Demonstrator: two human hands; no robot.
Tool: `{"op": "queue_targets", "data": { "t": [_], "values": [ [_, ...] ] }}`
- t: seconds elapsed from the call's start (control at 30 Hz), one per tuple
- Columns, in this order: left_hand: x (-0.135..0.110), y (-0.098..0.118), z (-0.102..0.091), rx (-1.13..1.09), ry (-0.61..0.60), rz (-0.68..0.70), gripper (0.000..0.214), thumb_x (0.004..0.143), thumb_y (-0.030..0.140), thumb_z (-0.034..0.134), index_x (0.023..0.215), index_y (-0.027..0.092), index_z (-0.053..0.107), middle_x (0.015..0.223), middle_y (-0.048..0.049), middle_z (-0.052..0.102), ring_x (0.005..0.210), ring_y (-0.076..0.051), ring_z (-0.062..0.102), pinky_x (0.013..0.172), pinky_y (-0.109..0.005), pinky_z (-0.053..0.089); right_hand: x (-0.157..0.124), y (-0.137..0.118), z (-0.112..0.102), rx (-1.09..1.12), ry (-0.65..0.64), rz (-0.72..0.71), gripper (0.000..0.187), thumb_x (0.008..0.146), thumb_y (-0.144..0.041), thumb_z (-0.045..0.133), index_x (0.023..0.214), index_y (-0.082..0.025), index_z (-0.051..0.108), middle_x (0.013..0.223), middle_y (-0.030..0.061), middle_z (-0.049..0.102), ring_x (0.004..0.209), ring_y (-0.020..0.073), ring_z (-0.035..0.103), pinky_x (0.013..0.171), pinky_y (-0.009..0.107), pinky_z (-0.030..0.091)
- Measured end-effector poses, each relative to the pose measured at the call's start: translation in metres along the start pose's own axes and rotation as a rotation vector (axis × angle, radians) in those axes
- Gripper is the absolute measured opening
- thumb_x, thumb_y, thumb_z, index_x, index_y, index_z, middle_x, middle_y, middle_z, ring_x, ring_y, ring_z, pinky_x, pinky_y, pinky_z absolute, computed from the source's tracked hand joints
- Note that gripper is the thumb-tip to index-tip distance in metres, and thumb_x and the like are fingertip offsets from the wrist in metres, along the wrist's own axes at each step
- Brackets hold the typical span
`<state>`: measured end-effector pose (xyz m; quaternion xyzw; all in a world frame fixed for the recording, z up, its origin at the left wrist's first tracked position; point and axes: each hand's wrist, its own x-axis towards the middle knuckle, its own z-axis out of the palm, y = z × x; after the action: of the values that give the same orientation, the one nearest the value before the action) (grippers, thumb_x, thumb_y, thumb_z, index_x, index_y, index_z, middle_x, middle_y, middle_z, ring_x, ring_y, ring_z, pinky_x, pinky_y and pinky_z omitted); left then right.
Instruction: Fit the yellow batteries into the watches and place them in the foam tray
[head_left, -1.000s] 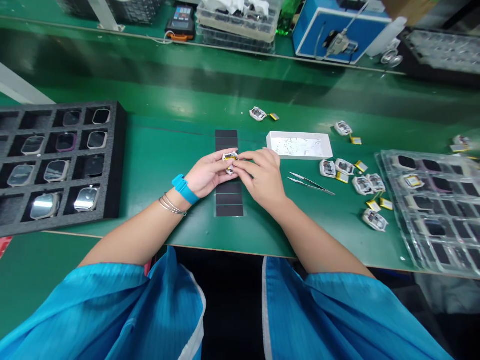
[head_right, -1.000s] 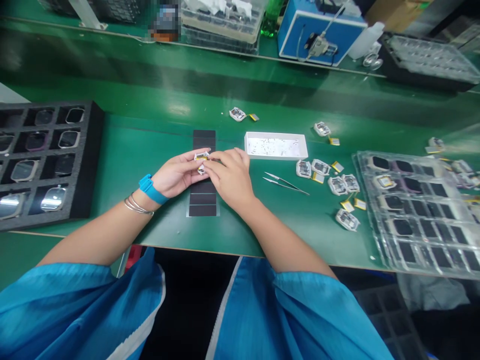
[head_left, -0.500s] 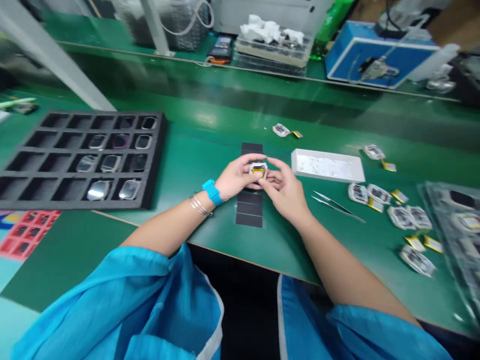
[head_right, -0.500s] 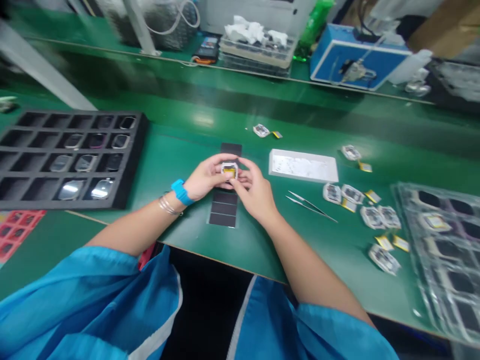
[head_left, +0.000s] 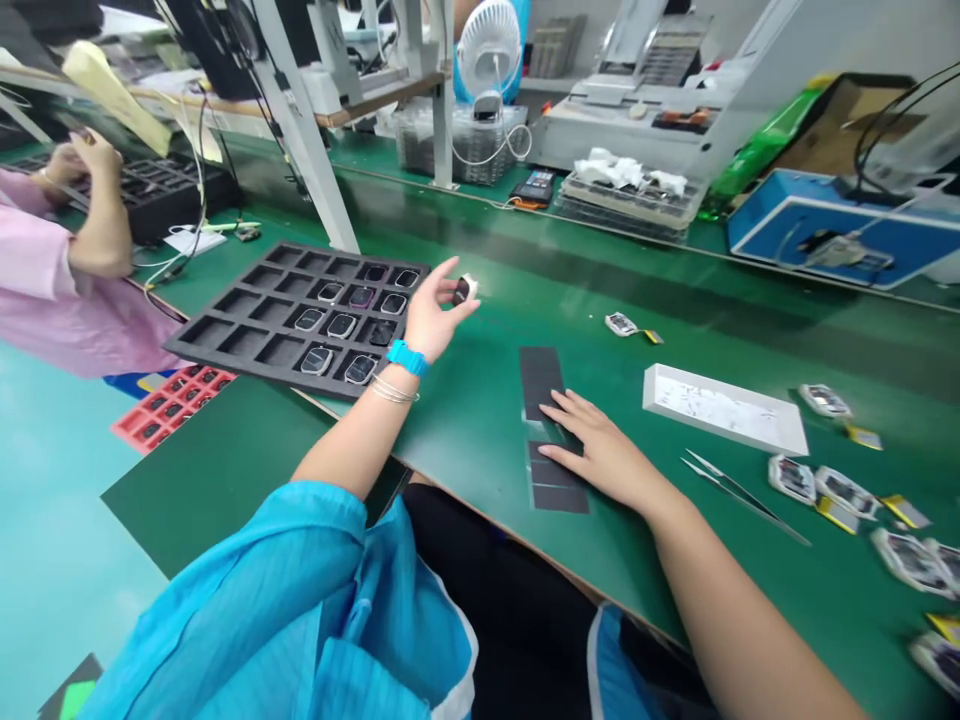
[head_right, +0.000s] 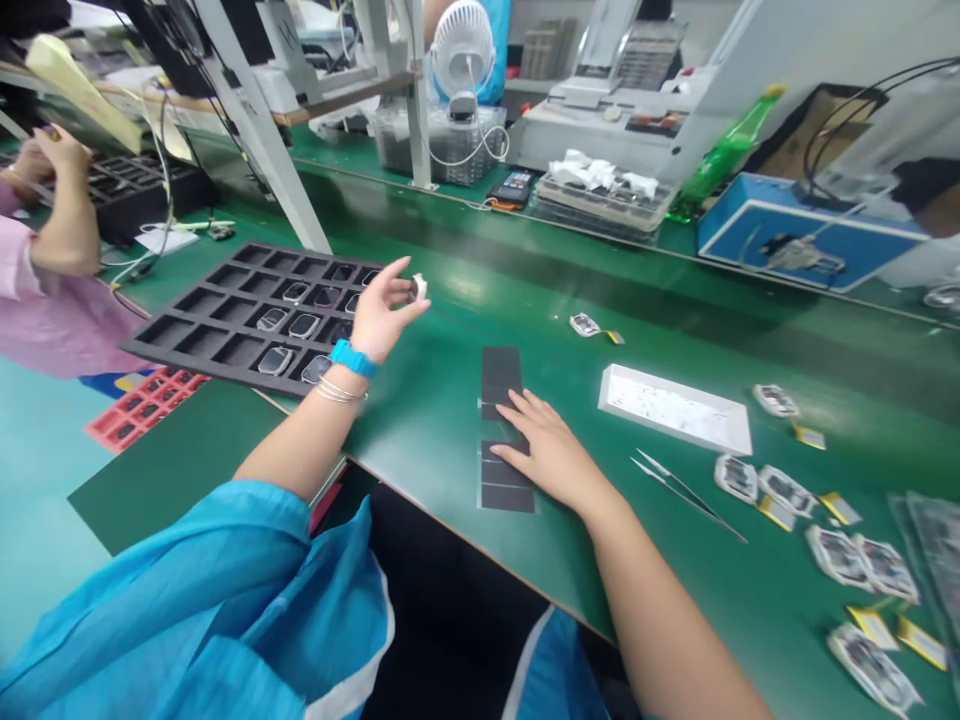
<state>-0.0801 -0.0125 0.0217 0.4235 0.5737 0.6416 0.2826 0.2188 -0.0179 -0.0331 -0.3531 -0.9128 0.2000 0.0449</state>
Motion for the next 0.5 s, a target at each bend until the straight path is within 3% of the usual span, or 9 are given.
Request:
{"op": "queue_targets", "data": {
  "t": [0.13, 0.23, 0.3, 0.4, 0.5],
  "values": [
    [0.02, 0.012, -0.041, 0.42, 0.089, 0.256, 0.066, 0.063, 0.007, 0.081, 0.125, 0.021, 0.063, 0.119, -0.0084, 0.064, 0.115, -0.026, 0.057, 0.106, -0.038, 0.042, 0.001, -0.003, -0.001, 0.018, 0.02, 0.013, 0.061, 0.09, -0.053, 0.059, 0.143, -0.024, 0.056, 0.16, 0.0104, 0.038, 0.152, 0.034, 0.028, 0.122, 0.06, 0.03],
    [0.049, 0.017, -0.072, 0.632, 0.11, 0.309, 0.06, 0.064, 0.002, 0.078, 0.119, 0.021, 0.064, 0.118, -0.0081, 0.062, 0.121, -0.029, 0.052, 0.111, -0.041, 0.034, 0.001, -0.003, 0.0, 0.03, 0.03, 0.016, 0.06, 0.09, -0.053, 0.059, 0.142, -0.025, 0.057, 0.159, 0.0101, 0.04, 0.151, 0.034, 0.03, 0.122, 0.06, 0.032],
    [0.072, 0.016, -0.094, 0.742, 0.161, 0.259, 0.054, 0.065, 0.001, 0.078, 0.114, 0.019, 0.064, 0.113, -0.0063, 0.061, 0.122, -0.029, 0.049, 0.113, -0.043, 0.03, 0.001, -0.004, 0.001, 0.027, 0.042, 0.019, 0.058, 0.09, -0.053, 0.059, 0.142, -0.025, 0.058, 0.159, 0.0097, 0.04, 0.151, 0.0337, 0.031, 0.122, 0.059, 0.032],
    [0.099, 0.01, -0.127, 0.742, 0.274, 0.061, 0.037, 0.068, 0.006, 0.081, 0.095, 0.018, 0.059, 0.092, 0.0, 0.057, 0.117, -0.024, 0.046, 0.113, -0.044, 0.027, 0.002, -0.006, 0.002, 0.006, 0.065, 0.033, 0.057, 0.091, -0.052, 0.06, 0.141, -0.025, 0.058, 0.159, 0.0092, 0.041, 0.151, 0.0332, 0.033, 0.122, 0.058, 0.033],
    [0.105, 0.008, -0.141, 0.627, 0.274, -0.062, 0.038, 0.072, 0.012, 0.082, 0.073, 0.019, 0.045, 0.07, 0.0037, 0.045, 0.112, -0.022, 0.047, 0.114, -0.047, 0.024, 0.004, -0.012, 0.006, -0.031, 0.094, 0.06, 0.056, 0.093, -0.051, 0.057, 0.143, -0.025, 0.056, 0.158, 0.0097, 0.042, 0.15, 0.0333, 0.035, 0.121, 0.058, 0.034]
  ]
}}
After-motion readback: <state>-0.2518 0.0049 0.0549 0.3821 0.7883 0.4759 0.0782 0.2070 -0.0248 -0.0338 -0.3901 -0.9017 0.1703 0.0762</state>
